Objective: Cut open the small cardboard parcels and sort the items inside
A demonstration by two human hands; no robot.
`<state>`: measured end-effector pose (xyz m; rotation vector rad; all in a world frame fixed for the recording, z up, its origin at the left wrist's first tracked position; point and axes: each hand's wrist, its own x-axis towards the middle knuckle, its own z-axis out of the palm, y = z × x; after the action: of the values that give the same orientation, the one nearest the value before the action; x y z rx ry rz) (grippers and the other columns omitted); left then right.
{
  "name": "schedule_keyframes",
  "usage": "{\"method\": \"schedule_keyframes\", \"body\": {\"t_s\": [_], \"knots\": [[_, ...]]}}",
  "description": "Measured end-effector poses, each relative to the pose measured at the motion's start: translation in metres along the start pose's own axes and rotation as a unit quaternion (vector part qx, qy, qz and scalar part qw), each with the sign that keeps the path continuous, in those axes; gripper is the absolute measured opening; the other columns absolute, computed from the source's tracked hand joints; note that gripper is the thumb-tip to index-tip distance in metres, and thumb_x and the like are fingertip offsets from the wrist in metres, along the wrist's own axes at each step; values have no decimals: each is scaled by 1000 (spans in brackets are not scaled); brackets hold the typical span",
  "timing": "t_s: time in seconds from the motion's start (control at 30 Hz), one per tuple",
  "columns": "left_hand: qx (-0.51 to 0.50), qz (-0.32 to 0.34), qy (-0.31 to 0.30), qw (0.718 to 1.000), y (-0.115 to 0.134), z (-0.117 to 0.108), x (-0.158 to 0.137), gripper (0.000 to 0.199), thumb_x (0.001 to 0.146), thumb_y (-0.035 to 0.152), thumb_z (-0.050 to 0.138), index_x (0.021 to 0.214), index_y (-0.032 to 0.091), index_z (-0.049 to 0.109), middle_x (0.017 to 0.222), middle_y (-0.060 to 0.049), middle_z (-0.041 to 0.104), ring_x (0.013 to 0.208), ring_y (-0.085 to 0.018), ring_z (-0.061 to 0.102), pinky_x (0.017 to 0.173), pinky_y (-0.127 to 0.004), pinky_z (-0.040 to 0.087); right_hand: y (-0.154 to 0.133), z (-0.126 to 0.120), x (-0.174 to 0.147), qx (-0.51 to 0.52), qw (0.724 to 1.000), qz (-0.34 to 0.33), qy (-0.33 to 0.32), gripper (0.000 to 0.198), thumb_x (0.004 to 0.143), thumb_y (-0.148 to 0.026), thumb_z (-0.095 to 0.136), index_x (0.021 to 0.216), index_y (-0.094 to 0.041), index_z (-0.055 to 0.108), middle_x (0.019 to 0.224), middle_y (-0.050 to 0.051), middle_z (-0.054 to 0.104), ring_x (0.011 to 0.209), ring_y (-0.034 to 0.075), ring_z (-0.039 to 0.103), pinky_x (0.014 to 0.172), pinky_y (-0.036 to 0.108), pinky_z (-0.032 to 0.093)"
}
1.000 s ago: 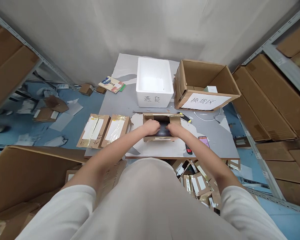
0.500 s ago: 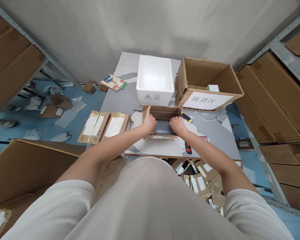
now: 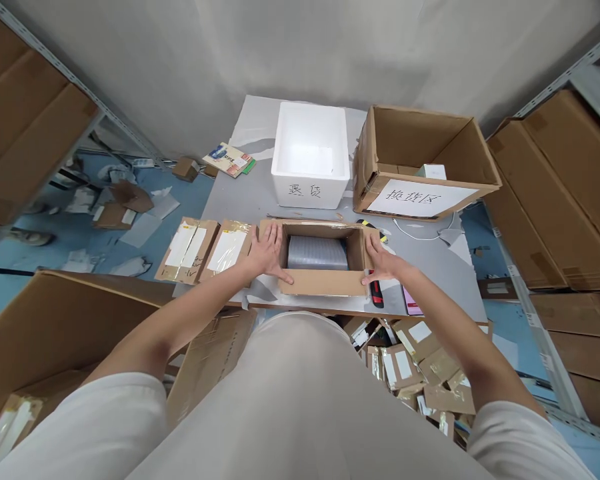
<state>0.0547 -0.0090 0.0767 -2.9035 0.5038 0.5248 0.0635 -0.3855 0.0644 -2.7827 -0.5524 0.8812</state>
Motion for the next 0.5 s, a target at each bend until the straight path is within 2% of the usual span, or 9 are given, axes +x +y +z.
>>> {"method": "schedule_keyframes", "body": {"t_s": [0.17,0.27,0.37,0.43,0.5], "knots": [[-50,-20,14,998,3,15,0,154,44,89,55,147,-3,-13,155,-27,-9,145,-41,-12,111,-65,-4,7,25,4,81,995,-34,43,147,55,-71,72,147,-12,-27,158,21,-10,147,33,9,115,43,22],[-79,-24,17,996,4,19,2,151,48,88,54,146,-3,-16,155,-27,-9,145,-41,-7,111,-65,0,9,31,6,97,993,-40,56,143,59,-66,73,148,-11,-24,159,22,-4,147,30,11,115,37,21],[-94,-27,21,995,4,21,1,150,48,86,56,147,-1,-15,155,-28,-8,146,-40,-6,111,-64,1,9,27,5,75,995,-33,51,140,61,-65,73,149,-9,-21,158,24,-3,147,30,10,114,38,23],[-100,-29,20,994,3,22,1,151,47,85,59,147,-1,-14,155,-29,-7,145,-40,-6,112,-63,2,4,18,0,44,998,-8,34,138,61,-68,71,150,-9,-17,158,24,-4,147,33,10,114,44,24],[-108,-28,20,994,2,23,1,151,47,85,60,147,-2,-15,155,-29,-6,145,-41,-8,111,-64,2,-8,5,-8,-1,999,34,34,124,68,-71,62,152,-9,-4,158,25,1,146,36,11,112,54,23]]}}
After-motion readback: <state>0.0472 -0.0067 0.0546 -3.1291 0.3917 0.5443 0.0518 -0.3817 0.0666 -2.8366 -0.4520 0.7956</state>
